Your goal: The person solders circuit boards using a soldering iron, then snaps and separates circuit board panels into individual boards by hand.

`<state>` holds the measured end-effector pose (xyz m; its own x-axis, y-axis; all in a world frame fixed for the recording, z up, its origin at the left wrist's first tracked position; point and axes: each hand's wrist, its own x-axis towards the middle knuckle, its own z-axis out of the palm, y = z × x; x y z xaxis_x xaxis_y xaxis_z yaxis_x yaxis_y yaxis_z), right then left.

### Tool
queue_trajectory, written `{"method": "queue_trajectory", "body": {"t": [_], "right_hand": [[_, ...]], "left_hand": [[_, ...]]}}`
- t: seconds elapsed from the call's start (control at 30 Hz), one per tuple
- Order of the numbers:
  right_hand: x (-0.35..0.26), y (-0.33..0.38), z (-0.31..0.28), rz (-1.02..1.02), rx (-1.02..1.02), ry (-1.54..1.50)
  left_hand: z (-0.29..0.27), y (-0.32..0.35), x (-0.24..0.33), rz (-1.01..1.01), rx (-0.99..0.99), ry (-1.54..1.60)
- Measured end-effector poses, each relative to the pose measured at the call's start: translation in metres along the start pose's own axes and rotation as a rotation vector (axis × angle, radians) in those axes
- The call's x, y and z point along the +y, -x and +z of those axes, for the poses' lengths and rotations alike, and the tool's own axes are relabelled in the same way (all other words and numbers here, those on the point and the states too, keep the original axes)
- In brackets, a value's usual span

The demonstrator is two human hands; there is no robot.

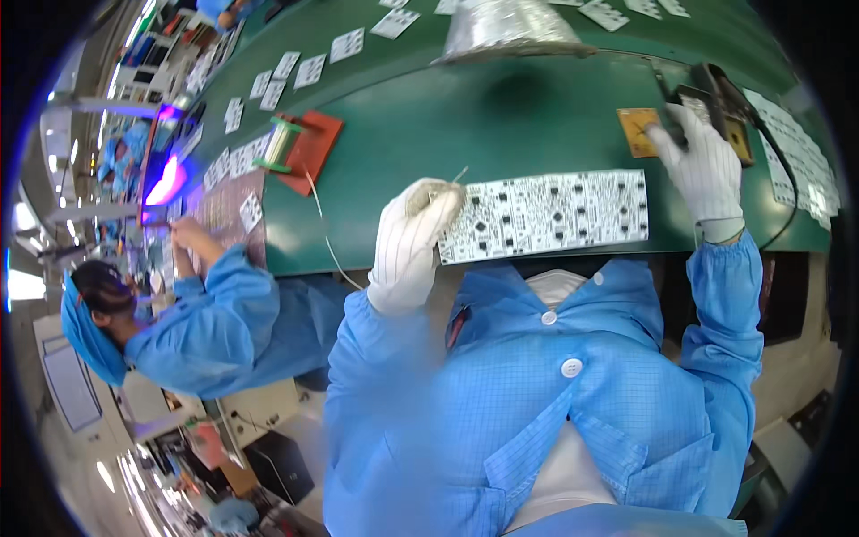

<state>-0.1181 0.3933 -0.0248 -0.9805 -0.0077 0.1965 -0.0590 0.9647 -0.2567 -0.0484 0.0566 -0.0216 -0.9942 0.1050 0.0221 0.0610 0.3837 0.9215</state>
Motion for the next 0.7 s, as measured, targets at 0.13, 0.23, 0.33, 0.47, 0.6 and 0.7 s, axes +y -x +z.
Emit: {"method": "queue_trajectory", "body": {"t": [0.13, 0.23, 0.33, 0.47, 0.6, 0.7], "right_hand": [[-0.018, -0.003, 0.033, 0.002, -0.109, 0.416], [-0.019, -0.003, 0.041, 0.000, -0.066, 0.395], [-0.022, -0.007, 0.036, 0.055, -0.117, 0.367], [-0.019, -0.011, 0.042, 0.021, -0.114, 0.386], [0.007, -0.017, 0.036, 0.020, 0.007, 0.373], [0.017, -0.015, 0.028, 0.072, 0.004, 0.296]], "left_hand": [[-0.013, 0.005, -0.002, 0.399, 0.127, -0.394], [-0.011, 0.008, 0.010, 0.171, 0.221, -0.152], [-0.016, 0.004, -0.011, 0.621, 0.330, -0.690], [-0.014, 0.011, -0.005, 0.403, 0.279, -0.442], [-0.012, 0.010, -0.013, 0.604, 0.368, -0.642], [-0.005, 0.014, 0.000, 0.391, 0.377, -0.441]]}}
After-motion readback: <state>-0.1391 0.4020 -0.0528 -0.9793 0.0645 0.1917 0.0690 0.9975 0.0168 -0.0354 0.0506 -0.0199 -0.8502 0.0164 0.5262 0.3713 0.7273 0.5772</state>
